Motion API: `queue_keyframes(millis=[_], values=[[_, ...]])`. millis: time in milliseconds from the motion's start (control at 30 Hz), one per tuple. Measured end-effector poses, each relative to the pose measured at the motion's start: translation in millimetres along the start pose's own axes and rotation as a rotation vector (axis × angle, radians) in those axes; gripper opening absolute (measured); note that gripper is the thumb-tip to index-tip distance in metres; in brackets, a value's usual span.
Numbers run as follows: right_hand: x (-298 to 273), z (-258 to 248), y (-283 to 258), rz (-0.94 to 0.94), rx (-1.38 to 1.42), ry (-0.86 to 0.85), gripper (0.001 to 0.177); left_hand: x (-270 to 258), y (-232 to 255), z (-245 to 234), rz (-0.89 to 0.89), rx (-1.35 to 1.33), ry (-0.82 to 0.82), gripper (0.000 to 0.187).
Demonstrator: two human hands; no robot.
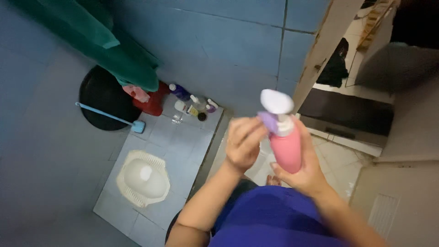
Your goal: Wiping down various soap and lotion bottles with a cloth in a bathroom.
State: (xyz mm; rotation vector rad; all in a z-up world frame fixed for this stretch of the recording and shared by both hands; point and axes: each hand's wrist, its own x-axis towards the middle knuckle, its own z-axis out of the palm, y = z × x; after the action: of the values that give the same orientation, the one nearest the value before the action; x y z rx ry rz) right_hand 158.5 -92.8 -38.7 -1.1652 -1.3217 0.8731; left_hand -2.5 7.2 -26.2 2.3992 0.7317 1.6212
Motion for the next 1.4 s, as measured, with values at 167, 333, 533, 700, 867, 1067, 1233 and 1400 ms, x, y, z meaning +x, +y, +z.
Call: queue_keyframes(millis=[167,333,533,700,867,1067,1233,1400], values=[[-10.0,-4.7,3.6,-0.054,0.048,0.015,0.106,-5.1,-4.2,-0.3,-0.37,-0.094,0.036,0.035],[-4.5,-0.2,6.0,-0.043,0.024,-0.05,0.106,25.5,19.1,-25.3,-0.849,-0.562,0.058,0.026],[0.5,7.3,1.1,-0.045,0.06,-0.133,0.113,21.8,28.4,-43.4,-0.709,-0.522,0.012,0.017],[9.8,16.0,0.6,-0.073,-0.049,-0.189,0.12,17.6,19.8,-49.6,-0.696,-0.495,-0.01,0.017],[11.3,35.1,16.0,-0.101,-0.108,-0.215,0.13,8.6,-0.7,-62.5,-0.722,-0.494,-0.04,0.018],[17.4,69.2,34.6,0.248,0.174,-0.342,0.138,16.9,-25.8,-95.6,-0.71,-0.453,-0.076,0.016],[37.8,111.1,9.2,0.024,0.039,-0.268,0.113,16.6,-53.2,-126.9,-0.646,-0.367,-0.13,0.016],[61.4,152.4,-2.5,0.081,-0.002,-0.263,0.11,12.8,-81.1,-161.1,-0.592,-0.299,-0.131,0.017]])
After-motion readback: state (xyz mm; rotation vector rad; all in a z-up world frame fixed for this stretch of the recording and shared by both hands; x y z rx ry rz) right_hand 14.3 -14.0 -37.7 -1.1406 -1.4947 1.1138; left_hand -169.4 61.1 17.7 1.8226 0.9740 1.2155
